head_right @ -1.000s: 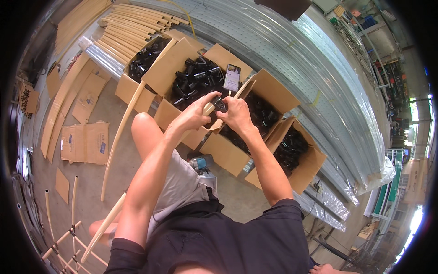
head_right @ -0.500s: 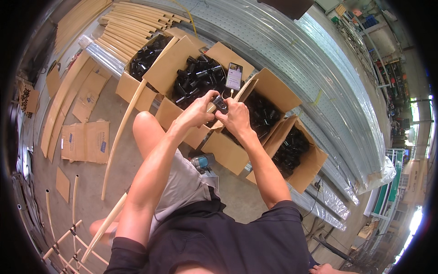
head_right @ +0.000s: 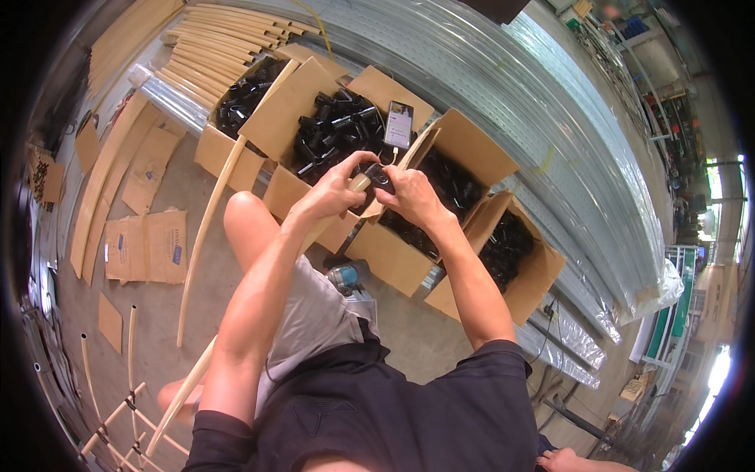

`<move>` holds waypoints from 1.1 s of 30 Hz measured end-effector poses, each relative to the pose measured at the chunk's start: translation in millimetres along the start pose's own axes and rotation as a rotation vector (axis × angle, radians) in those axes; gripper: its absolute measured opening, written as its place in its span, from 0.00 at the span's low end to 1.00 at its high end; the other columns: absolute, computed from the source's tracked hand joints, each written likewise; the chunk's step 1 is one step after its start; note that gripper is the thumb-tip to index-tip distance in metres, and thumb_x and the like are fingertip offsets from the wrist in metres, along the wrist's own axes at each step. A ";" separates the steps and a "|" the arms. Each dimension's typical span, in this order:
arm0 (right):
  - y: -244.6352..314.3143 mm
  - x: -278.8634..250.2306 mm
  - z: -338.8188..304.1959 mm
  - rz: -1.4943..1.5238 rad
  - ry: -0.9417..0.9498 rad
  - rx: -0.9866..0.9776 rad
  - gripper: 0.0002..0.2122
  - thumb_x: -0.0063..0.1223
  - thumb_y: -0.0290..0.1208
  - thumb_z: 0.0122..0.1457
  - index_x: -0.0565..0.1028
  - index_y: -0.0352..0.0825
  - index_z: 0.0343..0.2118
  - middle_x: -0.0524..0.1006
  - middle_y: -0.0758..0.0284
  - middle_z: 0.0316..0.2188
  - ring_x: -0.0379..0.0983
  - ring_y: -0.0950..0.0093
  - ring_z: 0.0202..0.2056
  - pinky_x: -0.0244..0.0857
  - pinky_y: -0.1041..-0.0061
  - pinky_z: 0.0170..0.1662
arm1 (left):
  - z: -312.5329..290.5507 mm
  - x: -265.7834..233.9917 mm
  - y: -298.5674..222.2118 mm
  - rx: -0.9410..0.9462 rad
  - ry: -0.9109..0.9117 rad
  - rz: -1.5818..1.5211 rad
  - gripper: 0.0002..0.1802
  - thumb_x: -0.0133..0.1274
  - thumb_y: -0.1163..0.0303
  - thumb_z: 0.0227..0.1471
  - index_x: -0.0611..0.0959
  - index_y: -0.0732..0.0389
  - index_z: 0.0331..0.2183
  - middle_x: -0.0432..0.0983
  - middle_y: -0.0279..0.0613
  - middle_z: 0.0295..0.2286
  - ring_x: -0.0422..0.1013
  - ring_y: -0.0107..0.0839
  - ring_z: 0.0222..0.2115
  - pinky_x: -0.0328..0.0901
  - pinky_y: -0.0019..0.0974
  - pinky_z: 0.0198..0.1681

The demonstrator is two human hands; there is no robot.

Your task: The person assembles a metal frame by attaching black plastic connectors to metal poles while sitting on the floor.

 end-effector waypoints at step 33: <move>-2.0 12.8 12.2 0.216 0.082 0.093 0.14 0.65 0.31 0.44 0.76 0.25 0.30 0.78 0.50 0.25 0.78 0.56 0.28 0.72 0.65 0.33 | 4.8 10.6 14.6 0.373 -0.267 0.384 0.35 0.55 0.84 0.41 0.70 0.62 0.54 0.73 0.53 0.46 0.75 0.48 0.42 0.72 0.43 0.44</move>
Point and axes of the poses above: each hand's wrist, its own z-axis towards the middle knuckle, its own x-axis out of the palm, y = z × x, the point moved 4 cm from there along z, towards the middle knuckle
